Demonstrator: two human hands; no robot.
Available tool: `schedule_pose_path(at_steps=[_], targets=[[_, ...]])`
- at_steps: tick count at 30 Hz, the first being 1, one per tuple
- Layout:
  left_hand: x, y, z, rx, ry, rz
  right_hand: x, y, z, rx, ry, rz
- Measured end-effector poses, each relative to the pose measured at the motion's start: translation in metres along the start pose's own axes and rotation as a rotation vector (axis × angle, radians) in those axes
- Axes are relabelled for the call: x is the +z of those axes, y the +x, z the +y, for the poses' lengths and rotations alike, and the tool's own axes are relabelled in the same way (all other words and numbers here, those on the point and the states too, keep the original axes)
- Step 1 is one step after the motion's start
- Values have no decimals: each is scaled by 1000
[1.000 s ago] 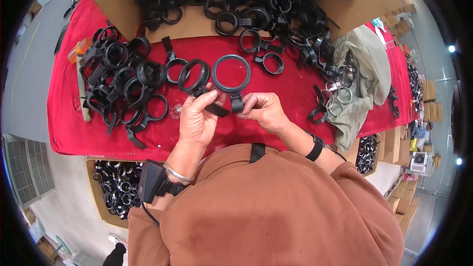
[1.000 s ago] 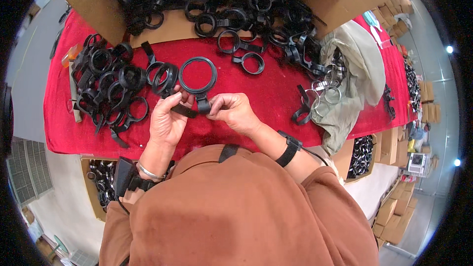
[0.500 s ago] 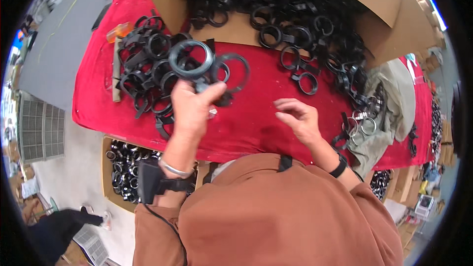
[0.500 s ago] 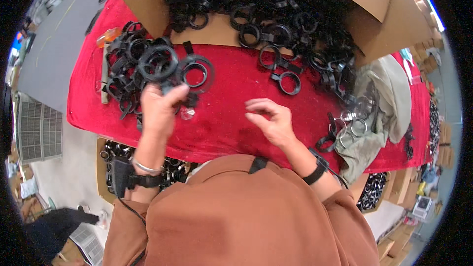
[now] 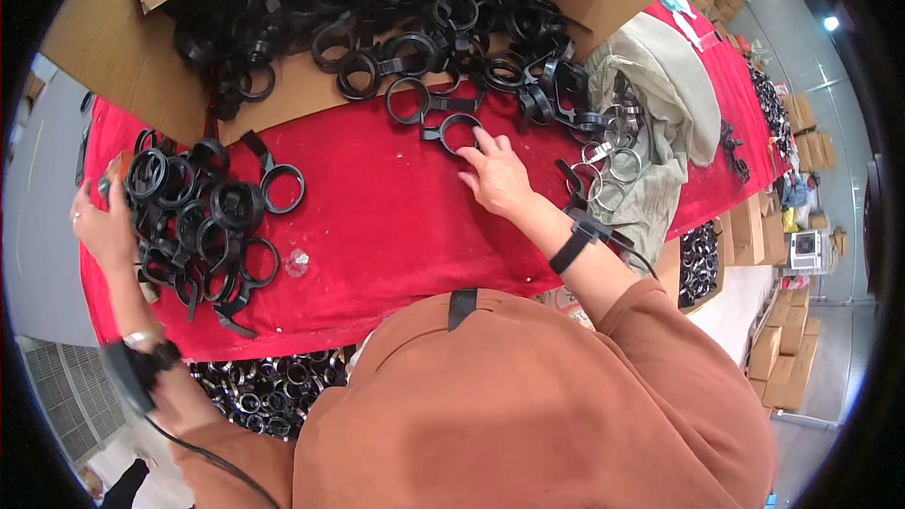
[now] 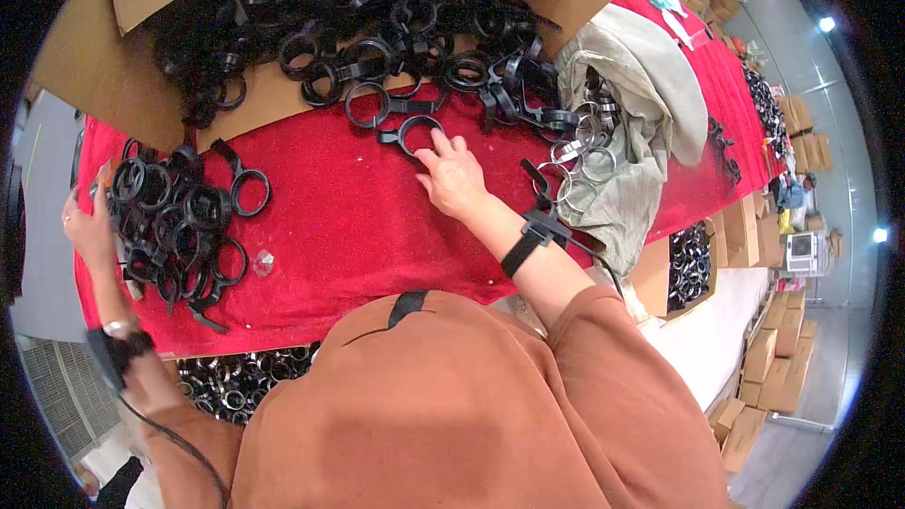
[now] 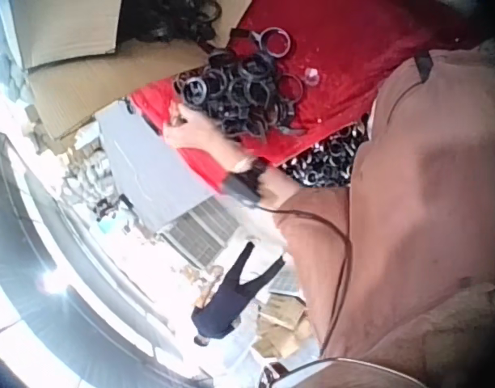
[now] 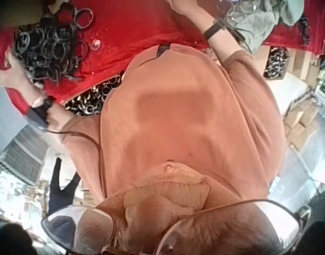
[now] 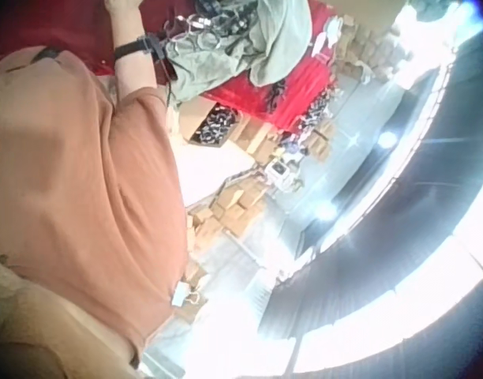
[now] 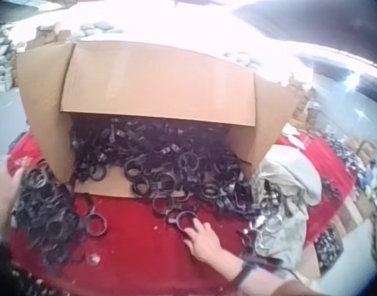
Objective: Sorting and inspecting black plastic ring components in a manufacturing warehouse.
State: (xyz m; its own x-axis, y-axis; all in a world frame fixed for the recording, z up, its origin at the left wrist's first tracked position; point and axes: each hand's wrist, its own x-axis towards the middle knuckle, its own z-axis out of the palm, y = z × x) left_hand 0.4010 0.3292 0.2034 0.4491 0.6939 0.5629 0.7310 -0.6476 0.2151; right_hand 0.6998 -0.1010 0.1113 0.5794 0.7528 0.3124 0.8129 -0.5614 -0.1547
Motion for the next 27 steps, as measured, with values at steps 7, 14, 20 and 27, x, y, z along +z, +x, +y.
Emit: schedule_pose_path(at_steps=[7, 14, 20, 27], targets=[[-1, -156, 227, 738, -395, -477, -36, 10, -43, -171, 273, -418], [49, -177, 280, 955, -386, -419, 3, 12, 7, -165, -262, -412], [54, -170, 265, 756, -247, -520, -63, 34, -41, -484, 515, -585], [33, -156, 238, -642, -1467, -1044, -1, 100, 12, -319, -475, -330]])
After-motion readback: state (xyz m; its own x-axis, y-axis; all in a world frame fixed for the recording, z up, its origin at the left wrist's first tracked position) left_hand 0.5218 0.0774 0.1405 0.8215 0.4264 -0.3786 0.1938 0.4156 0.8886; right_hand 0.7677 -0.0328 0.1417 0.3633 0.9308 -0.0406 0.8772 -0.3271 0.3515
